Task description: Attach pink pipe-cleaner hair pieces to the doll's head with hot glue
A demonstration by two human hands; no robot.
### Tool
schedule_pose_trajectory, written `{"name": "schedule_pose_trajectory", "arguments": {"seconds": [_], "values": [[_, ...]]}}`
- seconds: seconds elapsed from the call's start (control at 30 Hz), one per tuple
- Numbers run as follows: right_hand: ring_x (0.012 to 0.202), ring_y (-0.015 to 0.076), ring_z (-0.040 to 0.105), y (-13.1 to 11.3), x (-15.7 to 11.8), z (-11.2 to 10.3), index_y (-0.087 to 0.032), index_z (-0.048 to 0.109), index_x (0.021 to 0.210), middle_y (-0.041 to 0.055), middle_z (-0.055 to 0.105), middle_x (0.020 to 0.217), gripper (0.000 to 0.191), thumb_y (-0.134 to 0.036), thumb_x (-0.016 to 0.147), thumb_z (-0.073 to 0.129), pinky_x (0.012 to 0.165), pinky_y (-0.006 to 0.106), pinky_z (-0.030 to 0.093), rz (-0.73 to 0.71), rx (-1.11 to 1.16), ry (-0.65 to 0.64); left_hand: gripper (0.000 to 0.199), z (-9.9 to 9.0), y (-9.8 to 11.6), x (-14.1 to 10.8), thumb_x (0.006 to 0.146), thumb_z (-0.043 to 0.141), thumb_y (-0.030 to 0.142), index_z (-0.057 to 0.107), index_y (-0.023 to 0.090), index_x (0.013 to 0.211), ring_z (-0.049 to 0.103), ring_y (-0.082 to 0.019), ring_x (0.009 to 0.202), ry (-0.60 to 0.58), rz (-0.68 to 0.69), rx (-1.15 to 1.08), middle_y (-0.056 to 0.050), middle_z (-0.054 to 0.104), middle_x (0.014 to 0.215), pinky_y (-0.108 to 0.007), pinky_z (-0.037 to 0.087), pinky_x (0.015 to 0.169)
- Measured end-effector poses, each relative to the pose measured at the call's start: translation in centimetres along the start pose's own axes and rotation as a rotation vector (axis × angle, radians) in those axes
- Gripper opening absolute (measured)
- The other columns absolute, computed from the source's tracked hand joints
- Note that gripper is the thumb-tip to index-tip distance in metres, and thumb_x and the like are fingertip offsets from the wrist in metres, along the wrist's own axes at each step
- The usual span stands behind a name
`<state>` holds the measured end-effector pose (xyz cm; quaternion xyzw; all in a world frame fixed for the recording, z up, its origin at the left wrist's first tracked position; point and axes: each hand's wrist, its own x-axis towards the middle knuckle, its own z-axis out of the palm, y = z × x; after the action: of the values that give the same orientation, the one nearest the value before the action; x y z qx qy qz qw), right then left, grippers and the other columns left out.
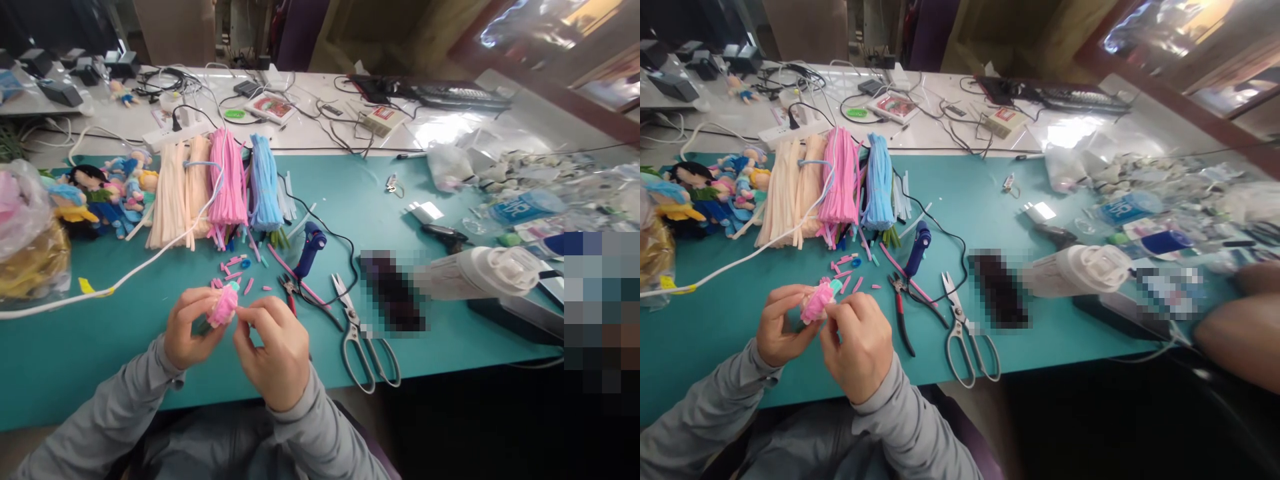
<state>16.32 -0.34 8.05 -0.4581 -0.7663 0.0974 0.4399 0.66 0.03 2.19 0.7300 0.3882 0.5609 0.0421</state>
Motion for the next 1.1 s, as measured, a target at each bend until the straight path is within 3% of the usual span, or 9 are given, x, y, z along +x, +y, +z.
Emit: {"name": "schedule_pose_trajectory", "arguments": {"seconds": [0.17,0.47,0.77,0.93,1.1], "values": [[0.067,0.0145,0.060,-0.2,-0.3,0.0,-0.017,0.067,0.087,0.0045,0.064,0.073,0.012,-0.011,0.088,0.056,0.060,0.026,0.053,-0.023,0.086,-0.045,0.039,0.0,-0.1,0.1,0.084,0.066,0.019,0.052,0.022,0.120,0.067,-0.020,0.090,0.011,0.009,-0.029,-0.007,0.064,0.099,-0.035,0.059,0.074],[0.080,0.0179,0.063,0.6,-0.1,-0.3,-0.018,0.069,0.095,0.0076,0.075,0.094,0.012,-0.012,0.089,0.061,0.070,0.033,0.055,-0.137,0.133,-0.071,0.038,0.0,-0.4,-0.1,0.084,0.067,0.022,0.052,0.023,0.119,0.069,-0.020,0.089,0.002,-0.004,-0.060,-0.006,0.065,0.098,-0.036,0.058,0.072],[0.081,0.0176,0.063,1.2,0.0,-0.3,-0.021,0.068,0.089,0.0037,0.077,0.093,0.007,-0.015,0.088,0.064,0.071,0.033,0.054,-0.184,0.185,-0.062,0.053,-0.3,-0.9,0.0,0.082,0.067,0.014,0.047,0.024,0.130,0.070,-0.021,0.096,-0.063,0.063,-0.157,-0.008,0.070,0.103,-0.035,0.058,0.075],[0.081,0.0167,0.063,1.3,-0.1,-0.2,-0.022,0.065,0.084,0.0029,0.076,0.089,0.008,-0.015,0.087,0.065,0.073,0.033,0.053,-0.172,0.217,-0.053,0.054,-0.5,-0.7,0.3,0.082,0.068,0.017,0.049,0.029,0.131,0.072,-0.022,0.089,-0.068,0.016,-0.247,-0.006,0.073,0.097,-0.035,0.057,0.071],[0.079,0.0165,0.062,1.3,-0.1,0.0,-0.023,0.066,0.084,0.0026,0.075,0.086,0.007,-0.016,0.086,0.067,0.073,0.033,0.052,-0.185,0.207,-0.050,0.041,-0.7,-0.1,0.6,0.081,0.068,0.020,0.059,0.022,0.121,0.069,-0.020,0.079,-0.163,-0.122,-0.282,-0.008,0.073,0.097,-0.033,0.056,0.068]]}}
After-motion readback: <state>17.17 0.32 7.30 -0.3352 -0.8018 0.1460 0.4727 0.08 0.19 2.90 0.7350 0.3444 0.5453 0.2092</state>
